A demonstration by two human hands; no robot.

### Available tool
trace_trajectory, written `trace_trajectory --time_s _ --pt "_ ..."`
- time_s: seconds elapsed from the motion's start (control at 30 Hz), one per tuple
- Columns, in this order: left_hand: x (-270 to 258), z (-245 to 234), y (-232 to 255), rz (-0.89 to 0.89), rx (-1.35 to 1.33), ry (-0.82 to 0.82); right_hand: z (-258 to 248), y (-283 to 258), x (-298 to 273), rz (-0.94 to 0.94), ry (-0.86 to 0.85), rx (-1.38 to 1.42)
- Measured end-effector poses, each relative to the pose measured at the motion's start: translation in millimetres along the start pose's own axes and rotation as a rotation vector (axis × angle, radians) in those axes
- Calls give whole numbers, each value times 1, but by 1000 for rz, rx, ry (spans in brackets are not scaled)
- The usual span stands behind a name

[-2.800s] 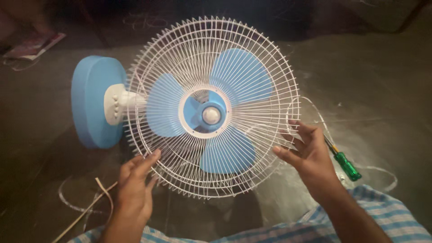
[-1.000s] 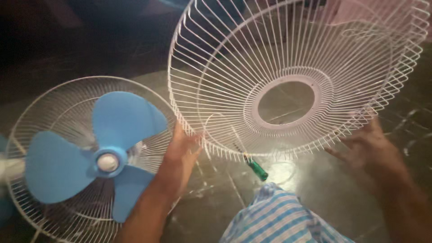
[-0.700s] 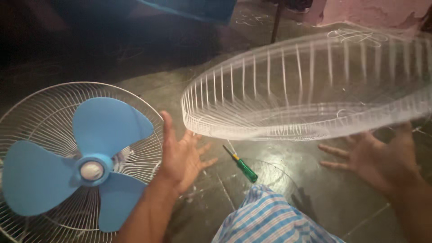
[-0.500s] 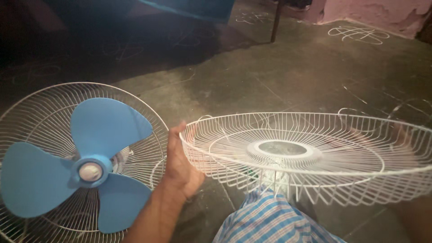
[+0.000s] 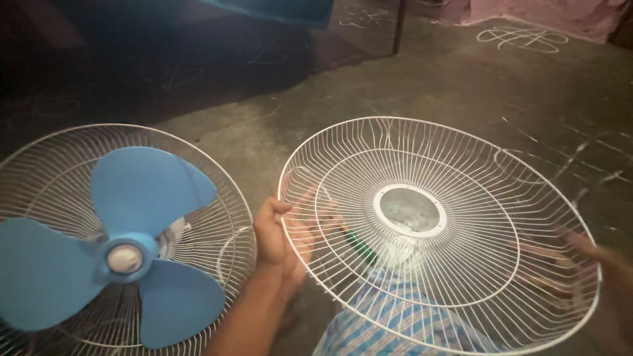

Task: The person removes the front grille of a blue and white electric fan, then unscrews the central hub nut to detach the fan blades. The blades and hub nut are placed on the floor, leaving the motor housing exposed.

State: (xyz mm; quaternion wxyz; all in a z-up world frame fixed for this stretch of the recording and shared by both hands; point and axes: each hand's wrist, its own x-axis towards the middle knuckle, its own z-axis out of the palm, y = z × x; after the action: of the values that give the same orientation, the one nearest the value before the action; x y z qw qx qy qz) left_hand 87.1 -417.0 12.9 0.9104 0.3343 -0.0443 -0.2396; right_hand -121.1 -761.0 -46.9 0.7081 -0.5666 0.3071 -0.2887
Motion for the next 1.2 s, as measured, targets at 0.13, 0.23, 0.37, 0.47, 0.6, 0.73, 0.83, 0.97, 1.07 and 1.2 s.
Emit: trace_trajectory --time_s 0.13,0.23,0.37,0.47,0.6,0.73,0.83,0.97,1.07,1.2 --pt "2 3 -18 -39 63 73 -29 6 0 24 26 -42" --pt "-1 5 -36 -21 160 91 -56 5 1 92 33 -132" --pt "-9 12 -61 -109 282 211 -76 16 7 62 -2 -100" --pt "-12 22 -83 -84 307 184 -84 33 14 -37 -40 33" --pt "-8 27 -108 -118 456 147 -99 52 21 -170 -136 58" --pt "10 28 -141 -112 278 93 -109 72 38 -218 -77 36" --pt "20 33 -170 -155 323 148 -118 82 42 -146 52 14" --pt "25 53 -201 -318 384 231 -119 90 45 -87 117 70" --pt "15 59 -219 -425 310 177 -119 92 45 -112 105 146" --pt "24 55 -239 -474 293 129 -118 95 52 -64 156 188"
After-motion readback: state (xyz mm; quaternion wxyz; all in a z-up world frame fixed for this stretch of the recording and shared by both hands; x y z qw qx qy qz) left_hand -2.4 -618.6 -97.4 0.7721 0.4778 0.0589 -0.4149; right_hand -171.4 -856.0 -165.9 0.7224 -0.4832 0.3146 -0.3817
